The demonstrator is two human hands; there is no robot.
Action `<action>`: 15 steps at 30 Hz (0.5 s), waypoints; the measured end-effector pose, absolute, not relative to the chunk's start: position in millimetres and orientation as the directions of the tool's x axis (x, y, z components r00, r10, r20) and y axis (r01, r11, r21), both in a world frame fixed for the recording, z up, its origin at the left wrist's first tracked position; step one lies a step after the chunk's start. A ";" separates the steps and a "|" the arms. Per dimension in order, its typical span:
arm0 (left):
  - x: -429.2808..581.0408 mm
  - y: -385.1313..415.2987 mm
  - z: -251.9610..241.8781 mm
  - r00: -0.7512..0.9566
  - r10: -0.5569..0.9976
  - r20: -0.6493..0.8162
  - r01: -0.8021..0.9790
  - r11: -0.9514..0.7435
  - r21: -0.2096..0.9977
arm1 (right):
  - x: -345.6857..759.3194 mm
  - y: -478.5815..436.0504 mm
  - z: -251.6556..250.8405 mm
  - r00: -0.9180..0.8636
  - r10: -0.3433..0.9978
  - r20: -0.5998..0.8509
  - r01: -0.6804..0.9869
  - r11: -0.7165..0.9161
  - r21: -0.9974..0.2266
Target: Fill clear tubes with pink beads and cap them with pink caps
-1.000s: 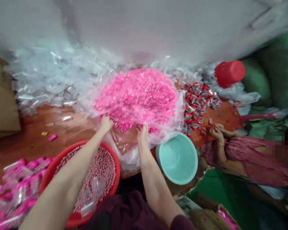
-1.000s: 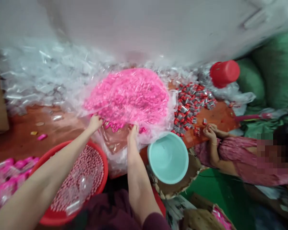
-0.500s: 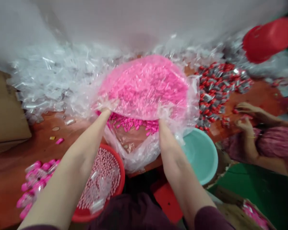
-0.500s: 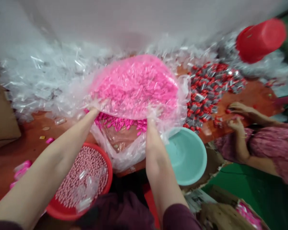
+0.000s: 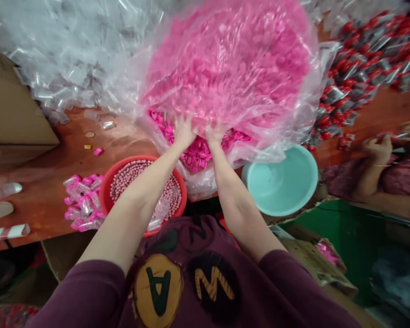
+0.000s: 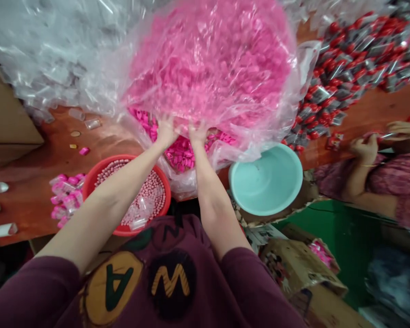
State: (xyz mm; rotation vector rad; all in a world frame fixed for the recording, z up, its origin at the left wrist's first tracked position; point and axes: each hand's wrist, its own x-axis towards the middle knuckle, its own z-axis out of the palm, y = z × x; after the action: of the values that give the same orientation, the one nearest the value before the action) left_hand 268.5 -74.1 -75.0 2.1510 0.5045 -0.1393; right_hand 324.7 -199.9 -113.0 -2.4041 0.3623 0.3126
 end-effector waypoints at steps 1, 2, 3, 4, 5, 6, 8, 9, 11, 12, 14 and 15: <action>256.5 -79.1 -70.9 0.909 0.286 -0.304 0.416 -0.565 0.712 | 312.6 -199.9 -113.2 0.936 -0.152 -0.319 -0.321 -0.743 -0.588; 245.0 -83.4 -66.2 0.901 0.277 -0.334 0.433 -0.614 0.660 | 300.6 -201.2 -112.2 0.940 -0.123 -0.317 -0.295 -0.758 -0.581; 234.2 -87.0 -61.0 0.896 0.262 -0.358 0.437 -0.657 0.614 | 288.7 -203.5 -110.2 0.945 -0.090 -0.314 -0.263 -0.778 -0.570; 224.0 -89.8 -55.9 0.904 0.219 -0.367 0.409 -0.691 0.596 | 277.1 -206.4 -107.4 0.948 -0.052 -0.314 -0.227 -0.802 -0.552; 214.4 -92.2 -51.1 0.914 0.175 -0.367 0.374 -0.714 0.591 | 265.7 -209.8 -104.1 0.948 -0.012 -0.318 -0.188 -0.828 -0.528; 205.3 -94.3 -47.0 0.920 0.137 -0.367 0.344 -0.731 0.590 | 254.6 -213.4 -100.9 0.945 0.028 -0.327 -0.147 -0.854 -0.500; 188.3 -98.5 -40.4 0.926 0.081 -0.368 0.299 -0.752 0.588 | 233.7 -220.7 -95.7 0.931 0.104 -0.349 -0.070 -0.889 -0.452; 180.3 -100.9 -37.7 0.929 0.053 -0.367 0.276 -0.761 0.588 | 224.5 -224.5 -94.0 0.924 0.138 -0.357 -0.034 -0.899 -0.437; 164.2 -106.1 -31.9 0.928 -0.003 -0.373 0.233 -0.775 0.588 | 209.8 -232.2 -91.7 0.910 0.180 -0.374 0.011 -0.911 -0.413; 155.6 -108.5 -28.7 0.925 -0.028 -0.380 0.221 -0.775 0.593 | 204.5 -236.3 -90.7 0.903 0.188 -0.387 0.019 -0.916 -0.401; 135.5 -111.4 -21.8 0.924 -0.051 -0.380 0.214 -0.754 0.621 | 197.4 -244.3 -87.4 0.890 0.194 -0.413 0.027 -0.925 -0.378; 123.3 -111.2 -18.8 0.933 -0.044 -0.358 0.213 -0.735 0.644 | 195.0 -248.0 -84.9 0.883 0.201 -0.423 0.035 -0.929 -0.367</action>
State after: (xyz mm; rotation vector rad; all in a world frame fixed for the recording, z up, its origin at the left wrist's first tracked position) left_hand 123.3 -111.2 -18.8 2.3559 0.1193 -0.4578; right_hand 195.0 -248.0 -84.9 -2.6999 -0.1754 0.6602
